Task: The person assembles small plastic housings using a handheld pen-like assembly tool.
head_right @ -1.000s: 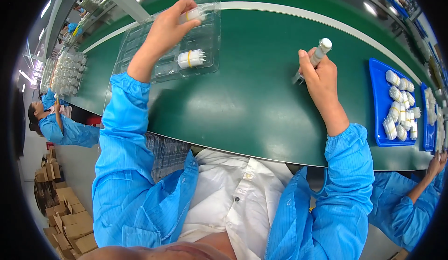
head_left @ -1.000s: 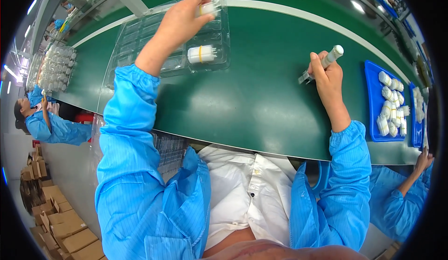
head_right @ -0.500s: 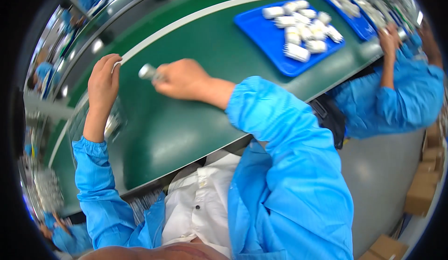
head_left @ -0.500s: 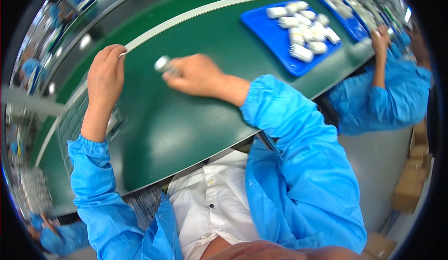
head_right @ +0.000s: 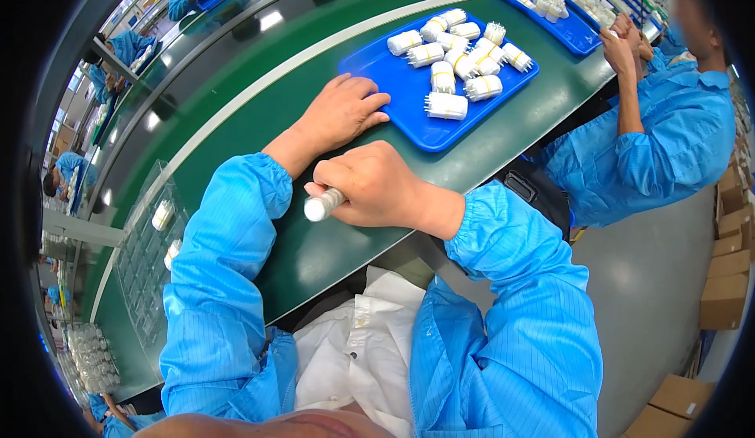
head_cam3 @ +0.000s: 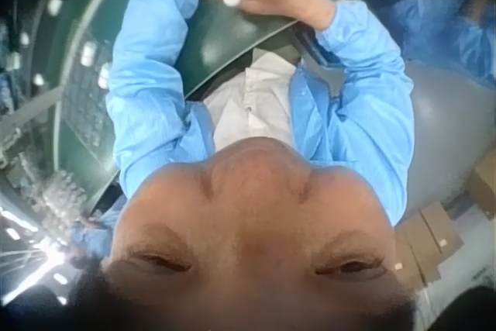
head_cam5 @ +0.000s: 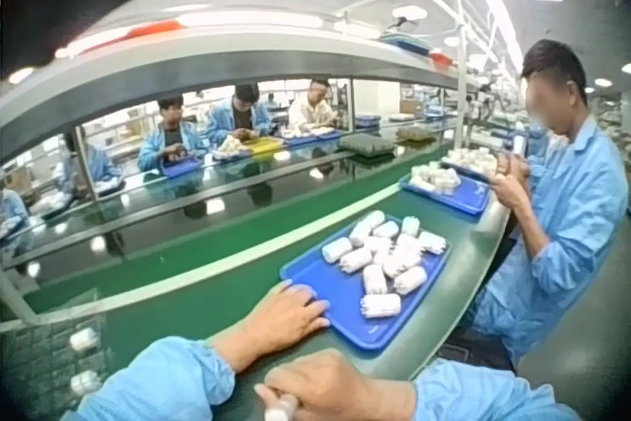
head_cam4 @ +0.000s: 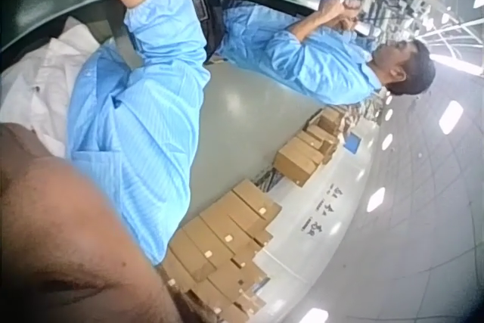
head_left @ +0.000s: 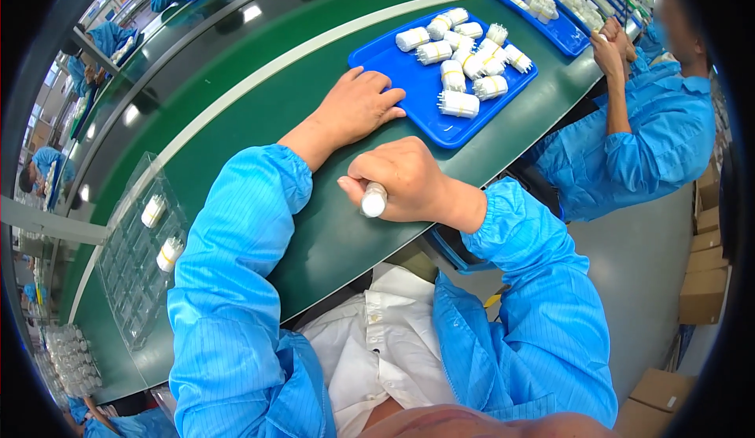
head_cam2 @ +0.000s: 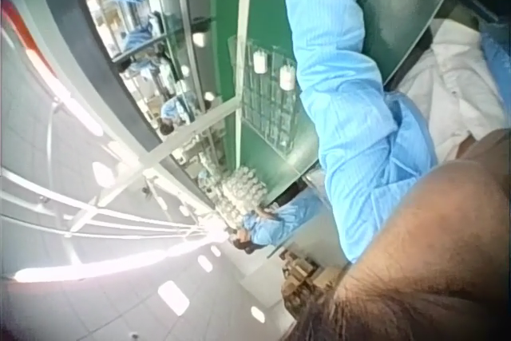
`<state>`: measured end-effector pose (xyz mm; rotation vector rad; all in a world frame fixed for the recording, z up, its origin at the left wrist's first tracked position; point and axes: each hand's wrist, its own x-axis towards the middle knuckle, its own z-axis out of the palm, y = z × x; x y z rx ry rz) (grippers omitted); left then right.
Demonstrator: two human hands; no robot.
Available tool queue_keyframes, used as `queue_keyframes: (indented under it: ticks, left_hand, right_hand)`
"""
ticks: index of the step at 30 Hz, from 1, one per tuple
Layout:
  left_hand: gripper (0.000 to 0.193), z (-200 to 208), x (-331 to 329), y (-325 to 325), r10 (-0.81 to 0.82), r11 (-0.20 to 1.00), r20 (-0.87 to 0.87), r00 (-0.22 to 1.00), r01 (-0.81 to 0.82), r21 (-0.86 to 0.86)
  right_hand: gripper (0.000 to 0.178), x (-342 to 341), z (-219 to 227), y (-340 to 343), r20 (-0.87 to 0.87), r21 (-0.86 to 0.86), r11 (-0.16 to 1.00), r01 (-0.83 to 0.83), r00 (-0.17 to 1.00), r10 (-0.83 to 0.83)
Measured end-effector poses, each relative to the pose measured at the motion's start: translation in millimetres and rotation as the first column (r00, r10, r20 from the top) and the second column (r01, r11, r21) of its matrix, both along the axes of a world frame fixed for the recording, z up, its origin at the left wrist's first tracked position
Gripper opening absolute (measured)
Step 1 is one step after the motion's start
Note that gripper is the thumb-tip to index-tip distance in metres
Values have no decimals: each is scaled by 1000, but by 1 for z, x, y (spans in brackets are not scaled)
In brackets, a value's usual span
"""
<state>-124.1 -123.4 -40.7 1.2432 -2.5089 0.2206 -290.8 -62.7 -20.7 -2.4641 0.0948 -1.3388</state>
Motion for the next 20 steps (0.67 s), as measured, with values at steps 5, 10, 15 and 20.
queue_keyframes:
  ticks: [5, 10, 15, 20]
  left_hand:
    - [28, 2, 56, 23, 51, 998, 1, 999, -51, -40]
    - [33, 17, 111, 35, 156, 988, 93, 983, -157, -4]
    - [29, 29, 111, 12, 355, 909, 338, 871, -407, 93]
    - [33, 47, 103, -5, 282, 827, -208, 936, -128, 548]
  right_hand:
    - [23, 39, -5, -5, -45, -235, 967, -103, 994, 95]
    - [24, 87, -22, -16, -207, -452, 860, -239, 965, 159]
    - [22, 95, -30, -43, -231, -526, 811, -255, 961, 152]
    - [15, 92, -31, -52, -211, -371, 907, -199, 969, 126]
